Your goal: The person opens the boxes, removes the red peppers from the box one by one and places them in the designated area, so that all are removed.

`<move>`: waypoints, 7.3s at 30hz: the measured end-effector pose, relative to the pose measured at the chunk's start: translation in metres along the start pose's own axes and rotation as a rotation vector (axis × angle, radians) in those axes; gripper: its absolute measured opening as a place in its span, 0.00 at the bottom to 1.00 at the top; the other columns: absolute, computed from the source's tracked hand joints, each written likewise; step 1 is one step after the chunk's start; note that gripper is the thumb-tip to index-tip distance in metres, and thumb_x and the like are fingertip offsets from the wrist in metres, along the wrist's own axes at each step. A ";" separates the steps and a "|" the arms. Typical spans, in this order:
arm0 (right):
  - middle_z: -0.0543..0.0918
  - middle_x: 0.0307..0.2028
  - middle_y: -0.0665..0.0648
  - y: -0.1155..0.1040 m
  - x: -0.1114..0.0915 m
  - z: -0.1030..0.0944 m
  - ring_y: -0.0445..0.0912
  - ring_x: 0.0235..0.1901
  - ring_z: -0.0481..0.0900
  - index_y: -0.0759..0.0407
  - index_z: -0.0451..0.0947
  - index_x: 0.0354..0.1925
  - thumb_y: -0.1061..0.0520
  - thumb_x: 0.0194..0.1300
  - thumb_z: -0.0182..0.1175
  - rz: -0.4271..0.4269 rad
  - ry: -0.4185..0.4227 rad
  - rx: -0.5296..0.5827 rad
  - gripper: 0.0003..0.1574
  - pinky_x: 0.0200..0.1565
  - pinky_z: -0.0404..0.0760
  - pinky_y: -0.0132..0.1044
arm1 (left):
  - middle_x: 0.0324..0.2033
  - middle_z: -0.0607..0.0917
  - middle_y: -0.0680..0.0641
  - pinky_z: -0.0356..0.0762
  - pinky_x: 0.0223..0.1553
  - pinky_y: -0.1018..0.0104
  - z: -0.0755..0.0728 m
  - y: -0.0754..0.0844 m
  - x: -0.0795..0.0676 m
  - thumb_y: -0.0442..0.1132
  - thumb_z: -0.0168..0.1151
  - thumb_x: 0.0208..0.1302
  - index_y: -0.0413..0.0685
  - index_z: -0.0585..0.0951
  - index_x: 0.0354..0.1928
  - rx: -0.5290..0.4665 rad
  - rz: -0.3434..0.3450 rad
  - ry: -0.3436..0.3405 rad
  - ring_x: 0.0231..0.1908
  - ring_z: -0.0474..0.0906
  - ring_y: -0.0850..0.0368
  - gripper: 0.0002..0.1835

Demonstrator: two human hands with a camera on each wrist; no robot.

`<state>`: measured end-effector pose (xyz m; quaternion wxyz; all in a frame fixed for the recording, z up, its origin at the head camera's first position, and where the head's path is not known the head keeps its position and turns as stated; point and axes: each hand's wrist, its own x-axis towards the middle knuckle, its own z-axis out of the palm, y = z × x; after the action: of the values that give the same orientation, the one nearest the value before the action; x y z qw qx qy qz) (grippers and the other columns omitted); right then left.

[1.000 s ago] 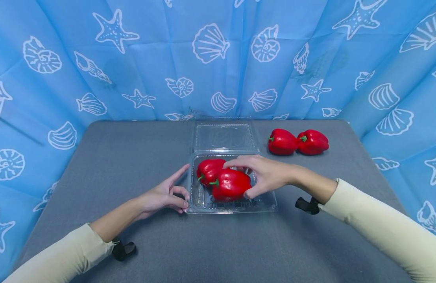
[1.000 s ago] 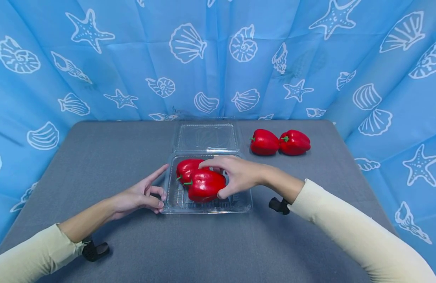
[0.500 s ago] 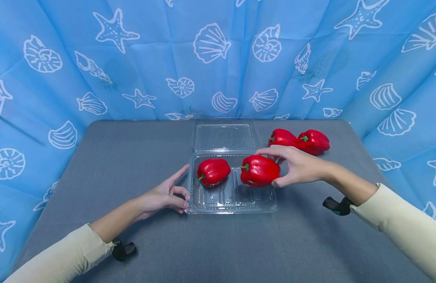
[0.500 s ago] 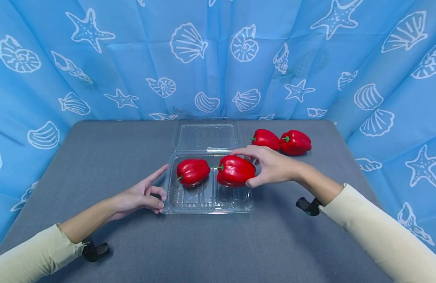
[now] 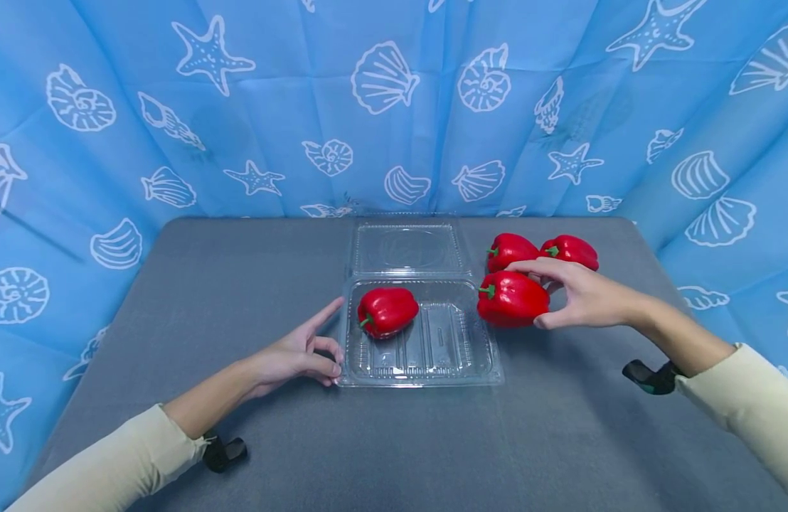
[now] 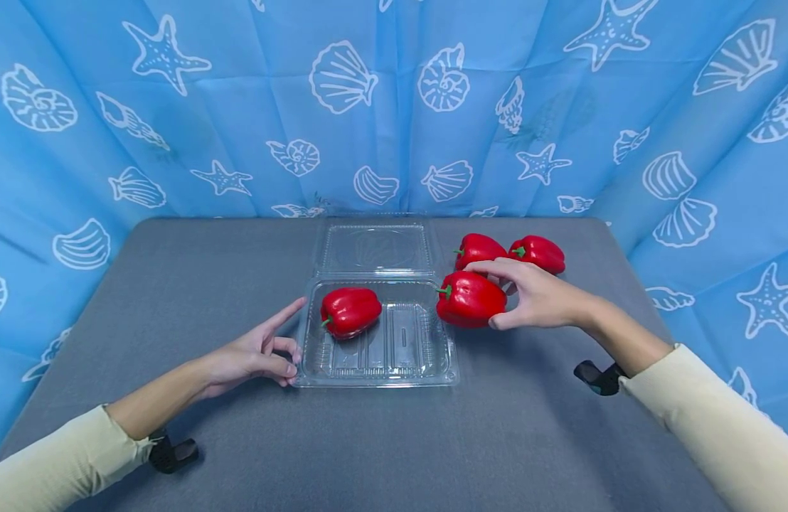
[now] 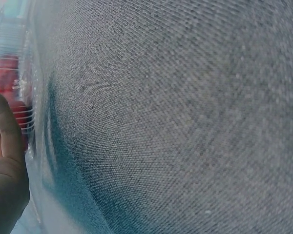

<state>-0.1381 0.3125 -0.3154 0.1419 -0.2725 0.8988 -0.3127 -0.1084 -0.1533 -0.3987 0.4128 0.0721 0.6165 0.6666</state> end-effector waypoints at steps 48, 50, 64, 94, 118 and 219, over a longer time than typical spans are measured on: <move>0.69 0.62 0.76 0.110 -0.059 -0.032 0.68 0.56 0.69 0.71 0.58 0.71 0.66 0.56 0.68 0.283 0.027 -0.009 0.49 0.48 0.76 0.62 | 0.40 0.82 0.41 0.83 0.42 0.57 -0.002 0.000 -0.001 0.28 0.66 0.60 0.69 0.39 0.79 0.007 -0.012 0.006 0.36 0.84 0.51 0.57; 0.68 0.62 0.77 0.110 -0.059 -0.032 0.68 0.56 0.69 0.71 0.57 0.71 0.66 0.56 0.68 0.289 0.026 -0.006 0.49 0.48 0.76 0.64 | 0.40 0.82 0.41 0.83 0.42 0.57 -0.002 0.000 -0.001 0.29 0.66 0.60 0.69 0.39 0.79 0.008 -0.009 0.005 0.36 0.84 0.51 0.57; 0.68 0.62 0.78 0.113 -0.064 -0.032 0.71 0.56 0.69 0.71 0.58 0.71 0.68 0.57 0.67 0.290 0.054 -0.041 0.47 0.48 0.75 0.68 | 0.40 0.82 0.42 0.83 0.42 0.58 -0.003 0.000 0.000 0.28 0.65 0.61 0.69 0.39 0.79 -0.002 -0.007 -0.003 0.36 0.84 0.52 0.57; 0.73 0.63 0.64 0.030 -0.002 -0.046 0.58 0.56 0.73 0.59 0.66 0.70 0.63 0.53 0.72 0.151 0.173 -0.032 0.47 0.46 0.75 0.25 | 0.40 0.82 0.42 0.83 0.42 0.57 -0.003 0.001 -0.001 0.29 0.67 0.59 0.68 0.38 0.79 0.000 -0.015 0.003 0.36 0.84 0.52 0.59; 0.72 0.66 0.59 -0.029 0.090 0.025 0.56 0.60 0.76 0.58 0.67 0.69 0.57 0.52 0.74 -0.049 -0.141 0.062 0.48 0.58 0.76 0.58 | 0.39 0.83 0.42 0.83 0.42 0.56 -0.001 -0.001 -0.001 0.29 0.68 0.58 0.71 0.40 0.79 0.004 -0.015 0.007 0.36 0.84 0.51 0.59; 0.78 0.58 0.56 -0.062 0.101 0.046 0.52 0.53 0.76 0.55 0.66 0.71 0.48 0.49 0.77 0.011 -0.273 0.001 0.53 0.46 0.82 0.42 | 0.39 0.82 0.43 0.83 0.41 0.57 0.003 0.000 0.002 0.28 0.69 0.56 0.72 0.38 0.79 -0.018 0.012 -0.019 0.36 0.84 0.51 0.62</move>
<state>-0.1751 0.1910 -0.3197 0.2647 -0.3073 0.8725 -0.2725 -0.1073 -0.1496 -0.3989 0.4154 0.0783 0.6059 0.6739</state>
